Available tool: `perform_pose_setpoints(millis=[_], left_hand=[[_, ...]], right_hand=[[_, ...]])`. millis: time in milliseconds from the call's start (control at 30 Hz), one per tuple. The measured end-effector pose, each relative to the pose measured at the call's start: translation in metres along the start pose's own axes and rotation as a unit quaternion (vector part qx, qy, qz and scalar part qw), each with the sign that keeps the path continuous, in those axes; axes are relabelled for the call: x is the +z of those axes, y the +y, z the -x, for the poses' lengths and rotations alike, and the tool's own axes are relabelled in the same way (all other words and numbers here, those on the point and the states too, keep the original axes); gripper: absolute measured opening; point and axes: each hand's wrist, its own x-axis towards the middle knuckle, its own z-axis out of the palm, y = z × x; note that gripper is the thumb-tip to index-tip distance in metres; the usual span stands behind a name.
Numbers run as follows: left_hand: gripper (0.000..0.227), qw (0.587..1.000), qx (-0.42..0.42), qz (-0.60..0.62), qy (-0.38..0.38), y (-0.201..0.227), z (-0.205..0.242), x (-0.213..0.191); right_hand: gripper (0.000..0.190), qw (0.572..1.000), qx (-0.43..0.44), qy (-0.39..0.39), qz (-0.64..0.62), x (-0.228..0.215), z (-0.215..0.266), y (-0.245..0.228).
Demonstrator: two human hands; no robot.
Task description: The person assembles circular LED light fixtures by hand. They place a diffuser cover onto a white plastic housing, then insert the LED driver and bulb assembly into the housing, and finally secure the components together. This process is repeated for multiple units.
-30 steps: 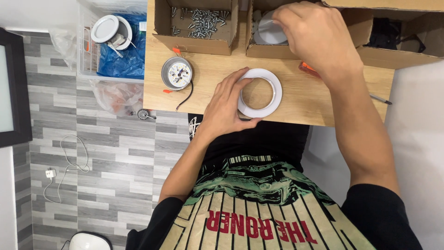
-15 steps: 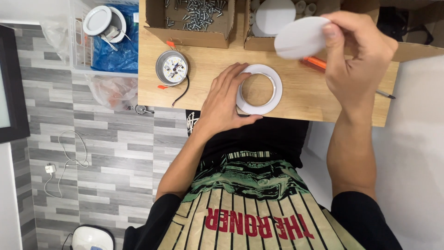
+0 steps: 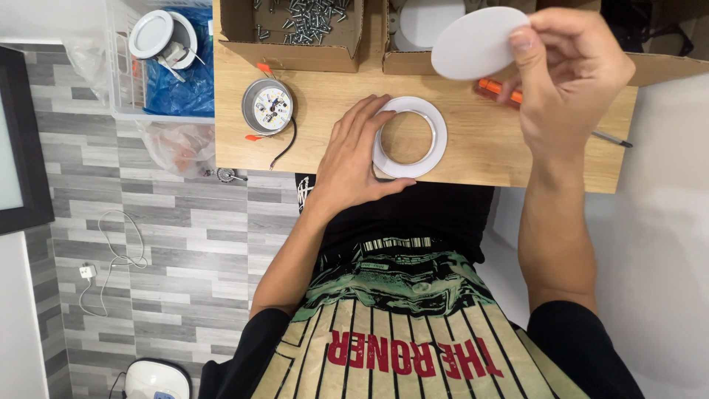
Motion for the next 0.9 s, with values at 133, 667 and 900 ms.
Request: perform_pose_setpoints(millis=[133, 667, 900], left_hand=[[0.1, 1.0, -0.003, -0.002, 0.0, 0.001, 0.0, -0.002], [0.099, 1.0, -0.013, -0.006, -0.015, 0.0, 0.001, -0.001], [0.102, 0.999, -0.028, 0.035, -0.02, 0.002, 0.001, -0.003]], right_hand=[[0.007, 0.99, -0.144, 0.006, 0.004, 0.012, -0.002, 0.003], [0.021, 0.992, -0.088, 0.063, -0.065, 0.017, 0.041, 0.03], [0.021, 0.999, 0.035, -0.008, -0.031, 0.019, 0.067, 0.057]])
